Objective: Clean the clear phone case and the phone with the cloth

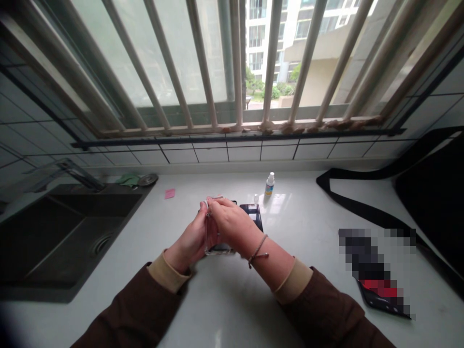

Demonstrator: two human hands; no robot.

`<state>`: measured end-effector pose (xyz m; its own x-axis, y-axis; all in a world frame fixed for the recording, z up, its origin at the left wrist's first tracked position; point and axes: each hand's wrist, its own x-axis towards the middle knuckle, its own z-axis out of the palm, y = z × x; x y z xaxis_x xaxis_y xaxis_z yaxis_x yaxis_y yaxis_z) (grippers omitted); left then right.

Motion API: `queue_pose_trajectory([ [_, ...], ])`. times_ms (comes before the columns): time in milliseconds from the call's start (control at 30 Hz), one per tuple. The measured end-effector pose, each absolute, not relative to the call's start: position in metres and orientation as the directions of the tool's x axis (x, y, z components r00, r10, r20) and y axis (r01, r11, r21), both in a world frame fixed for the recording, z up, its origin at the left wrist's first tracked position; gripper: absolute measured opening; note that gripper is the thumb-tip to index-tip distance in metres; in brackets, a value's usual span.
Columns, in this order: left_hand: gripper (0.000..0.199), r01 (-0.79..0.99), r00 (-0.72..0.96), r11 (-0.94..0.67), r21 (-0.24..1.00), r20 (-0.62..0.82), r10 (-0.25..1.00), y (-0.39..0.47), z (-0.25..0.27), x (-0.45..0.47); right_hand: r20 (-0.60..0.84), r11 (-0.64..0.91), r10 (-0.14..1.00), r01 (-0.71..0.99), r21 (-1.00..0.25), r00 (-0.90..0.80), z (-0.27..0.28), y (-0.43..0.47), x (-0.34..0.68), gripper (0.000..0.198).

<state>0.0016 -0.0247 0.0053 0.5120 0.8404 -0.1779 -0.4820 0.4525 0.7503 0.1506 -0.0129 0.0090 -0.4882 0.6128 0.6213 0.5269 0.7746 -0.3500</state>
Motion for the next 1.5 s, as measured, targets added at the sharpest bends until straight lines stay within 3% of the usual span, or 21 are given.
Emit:
queue_pose_trajectory([
  [167, 0.062, -0.469, 0.513, 0.448, 0.761, -0.178, 0.840, -0.025, 0.006, 0.001, 0.565, 0.734, 0.673, 0.529, -0.427, -0.477, 0.015, -0.014, 0.154, 0.027],
  [333, 0.064, -0.473, 0.485, 0.447, 0.759, -0.199, 0.851, -0.022, 0.010, -0.003, 0.358, 0.545, 0.837, 0.575, -0.610, -0.414, 0.035, -0.020, 0.163, 0.011],
  [433, 0.069, -0.492, 0.467, 0.434, 0.755, -0.191, 0.863, -0.020, 0.015, -0.005, 0.230, 0.341, 0.925, 0.396, -0.852, -0.303, 0.046, -0.018, 0.170, 0.020],
  [533, 0.076, -0.488, 0.485, 0.468, 0.737, -0.217, 0.847, -0.021, 0.020, -0.005, 0.036, 0.040, 0.988, 0.020, -0.999, -0.150, 0.046, -0.010, 0.176, 0.031],
  [600, 0.077, -0.492, 0.478, 0.489, 0.720, -0.246, 0.843, -0.022, 0.022, -0.004, -0.056, -0.075, 0.990, -0.146, -0.986, -0.131, 0.044, -0.005, 0.180, 0.032],
  [667, 0.076, -0.488, 0.454, 0.485, 0.726, -0.263, 0.851, -0.023, 0.024, -0.002, -0.043, -0.052, 0.997, -0.148, -0.988, -0.064, 0.043, -0.003, 0.183, 0.029],
  [700, 0.076, -0.481, 0.443, 0.477, 0.736, -0.265, 0.856, -0.024, 0.025, -0.001, 0.003, 0.003, 1.000, -0.073, -0.997, 0.000, 0.042, -0.004, 0.184, 0.026],
  [767, 0.076, -0.466, 0.435, 0.460, 0.756, -0.257, 0.863, -0.027, 0.025, 0.000, 0.181, 0.147, 0.974, 0.234, -0.961, 0.134, 0.042, -0.008, 0.182, 0.023],
  [833, 0.074, -0.464, 0.442, 0.451, 0.762, -0.241, 0.864, -0.029, 0.024, 0.002, 0.384, 0.235, 0.914, 0.602, -0.763, 0.130, 0.039, -0.014, 0.175, 0.020],
  [900, 0.072, -0.473, 0.454, 0.452, 0.756, -0.231, 0.860, -0.032, 0.022, 0.005, 0.470, 0.278, 0.883, 0.818, -0.504, -0.010, 0.033, -0.022, 0.164, 0.018],
  [967, 0.068, -0.477, 0.452, 0.455, 0.752, -0.234, 0.861, -0.034, 0.020, 0.008, 0.462, 0.342, 0.871, 0.882, -0.323, -0.168, 0.026, -0.028, 0.154, 0.015],
  [1033, 0.067, -0.469, 0.443, 0.455, 0.757, -0.244, 0.863, -0.036, 0.018, 0.011, 0.457, 0.385, 0.854, 0.891, -0.238, -0.247, 0.021, -0.031, 0.148, 0.013],
  [1233, 0.063, -0.478, 0.450, 0.451, 0.754, -0.230, 0.863, -0.037, 0.017, 0.013, 0.489, 0.413, 0.834, 0.877, -0.247, -0.256, 0.017, -0.032, 0.145, 0.010],
  [1500, 0.064, -0.443, 0.476, 0.486, 0.753, -0.262, 0.840, -0.035, 0.012, 0.009, 0.598, 0.495, 0.779, 0.768, -0.406, -0.186, 0.015, -0.032, 0.143, 0.020],
])
